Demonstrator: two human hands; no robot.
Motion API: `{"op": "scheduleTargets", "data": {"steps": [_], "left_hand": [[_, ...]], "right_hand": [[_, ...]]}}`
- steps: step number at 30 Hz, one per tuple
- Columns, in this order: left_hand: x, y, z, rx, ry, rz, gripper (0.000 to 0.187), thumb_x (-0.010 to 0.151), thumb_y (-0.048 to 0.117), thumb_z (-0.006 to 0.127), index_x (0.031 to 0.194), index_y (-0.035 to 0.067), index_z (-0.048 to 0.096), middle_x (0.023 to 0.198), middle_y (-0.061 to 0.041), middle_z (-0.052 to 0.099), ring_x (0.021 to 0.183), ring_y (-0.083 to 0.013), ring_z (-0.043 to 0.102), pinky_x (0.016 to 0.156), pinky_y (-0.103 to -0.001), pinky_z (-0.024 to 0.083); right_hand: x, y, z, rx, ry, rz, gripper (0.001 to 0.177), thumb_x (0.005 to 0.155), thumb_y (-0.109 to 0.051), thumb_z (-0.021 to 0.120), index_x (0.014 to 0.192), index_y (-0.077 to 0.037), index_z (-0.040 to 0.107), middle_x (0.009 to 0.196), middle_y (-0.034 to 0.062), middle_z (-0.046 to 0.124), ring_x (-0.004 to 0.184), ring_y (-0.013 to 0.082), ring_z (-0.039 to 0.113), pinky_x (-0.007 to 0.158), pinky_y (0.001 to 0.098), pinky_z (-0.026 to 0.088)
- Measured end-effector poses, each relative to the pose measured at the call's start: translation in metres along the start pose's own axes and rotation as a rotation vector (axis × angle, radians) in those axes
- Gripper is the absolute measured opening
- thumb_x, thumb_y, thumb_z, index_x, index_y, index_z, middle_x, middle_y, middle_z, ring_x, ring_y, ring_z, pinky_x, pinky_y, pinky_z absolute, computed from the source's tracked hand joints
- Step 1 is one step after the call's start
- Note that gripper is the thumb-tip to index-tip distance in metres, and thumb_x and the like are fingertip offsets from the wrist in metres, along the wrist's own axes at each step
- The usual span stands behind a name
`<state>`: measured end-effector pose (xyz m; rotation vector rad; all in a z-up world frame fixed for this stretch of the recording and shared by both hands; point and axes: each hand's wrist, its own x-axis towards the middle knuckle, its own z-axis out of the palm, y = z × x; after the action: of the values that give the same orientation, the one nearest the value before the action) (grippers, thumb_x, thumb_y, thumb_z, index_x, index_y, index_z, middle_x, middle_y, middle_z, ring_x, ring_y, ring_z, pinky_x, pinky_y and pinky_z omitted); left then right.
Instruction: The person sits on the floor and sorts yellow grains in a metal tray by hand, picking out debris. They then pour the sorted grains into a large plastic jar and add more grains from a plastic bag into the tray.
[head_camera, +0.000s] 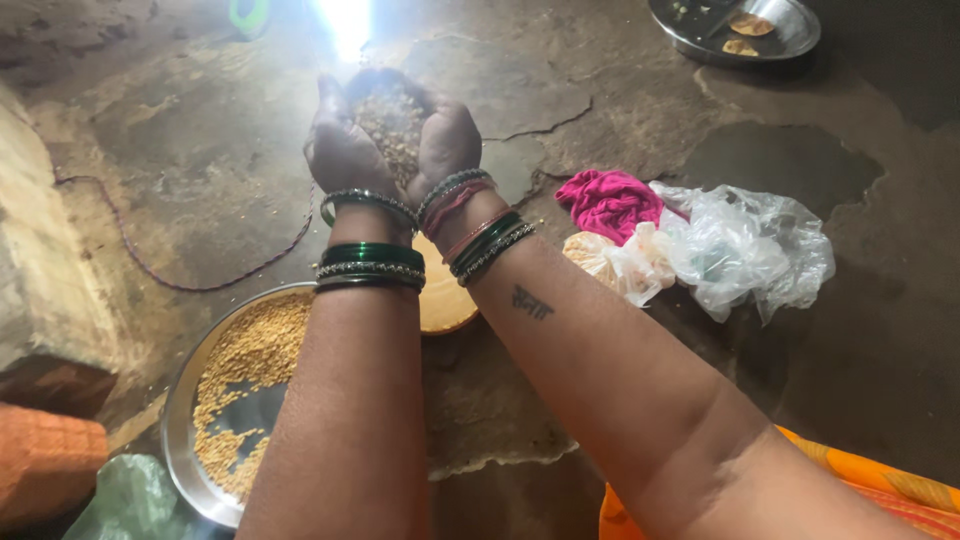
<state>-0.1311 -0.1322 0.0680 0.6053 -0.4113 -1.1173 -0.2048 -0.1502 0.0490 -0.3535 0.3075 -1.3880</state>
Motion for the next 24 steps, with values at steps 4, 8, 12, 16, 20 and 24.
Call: {"op": "scheduleTargets", "data": {"steps": [4, 8, 12, 16, 20, 24], "left_hand": [[0.014, -0.019, -0.001, 0.102, 0.119, -0.011, 0.038, 0.095, 0.028, 0.057, 0.097, -0.006, 0.073, 0.086, -0.014, 0.075, 0.069, -0.0245, 0.076, 0.061, -0.036, 0.065], [0.027, -0.031, -0.006, 0.173, 0.155, -0.03, 0.035, 0.092, 0.023, 0.056, 0.092, -0.008, 0.074, 0.085, -0.017, 0.074, 0.068, -0.0257, 0.075, 0.061, -0.037, 0.064], [0.035, -0.04, -0.014, 0.501, 0.272, 0.039, 0.03, 0.087, 0.02, 0.06, 0.081, -0.006, 0.073, 0.078, -0.015, 0.074, 0.066, -0.0225, 0.071, 0.062, -0.037, 0.058], [0.038, -0.044, -0.019, 0.551, 0.19, 0.091, 0.032, 0.085, 0.017, 0.058, 0.069, -0.006, 0.071, 0.068, -0.015, 0.072, 0.06, -0.0217, 0.067, 0.059, -0.037, 0.054], [0.035, -0.04, -0.02, 0.587, 0.208, 0.047, 0.03, 0.086, 0.017, 0.056, 0.07, -0.004, 0.072, 0.067, -0.014, 0.07, 0.057, -0.0194, 0.066, 0.056, -0.036, 0.053], [0.024, -0.026, -0.012, 0.183, 0.182, -0.091, 0.028, 0.091, 0.019, 0.056, 0.075, -0.002, 0.067, 0.069, -0.013, 0.067, 0.058, -0.0227, 0.063, 0.055, -0.038, 0.053]], "right_hand": [[0.008, -0.003, -0.008, -0.015, 0.077, -0.022, 0.029, 0.098, -0.014, 0.052, 0.107, 0.008, 0.068, 0.097, 0.0181, 0.073, 0.081, 0.0281, 0.073, 0.078, 0.0403, 0.062], [0.014, -0.003, -0.009, -0.076, 0.199, -0.054, 0.024, 0.094, -0.015, 0.051, 0.095, 0.002, 0.068, 0.088, 0.0145, 0.071, 0.074, 0.0255, 0.07, 0.071, 0.0368, 0.061], [0.017, 0.002, -0.011, -0.209, 0.387, -0.134, 0.021, 0.09, -0.015, 0.053, 0.073, -0.006, 0.061, 0.07, 0.0075, 0.061, 0.06, 0.0206, 0.057, 0.054, 0.0348, 0.049], [0.02, 0.004, -0.014, -0.439, 0.421, -0.243, 0.026, 0.088, -0.013, 0.051, 0.066, -0.002, 0.06, 0.064, 0.0087, 0.061, 0.06, 0.02, 0.058, 0.056, 0.032, 0.051], [0.015, 0.004, -0.012, -0.367, 0.339, -0.227, 0.025, 0.087, -0.013, 0.049, 0.063, -0.008, 0.055, 0.06, 0.0045, 0.054, 0.057, 0.0185, 0.052, 0.052, 0.0341, 0.043], [-0.004, -0.002, 0.0, 0.025, 0.227, -0.04, 0.025, 0.086, -0.015, 0.048, 0.062, -0.01, 0.053, 0.062, 0.0066, 0.056, 0.063, 0.0215, 0.06, 0.064, 0.0379, 0.056]]}}
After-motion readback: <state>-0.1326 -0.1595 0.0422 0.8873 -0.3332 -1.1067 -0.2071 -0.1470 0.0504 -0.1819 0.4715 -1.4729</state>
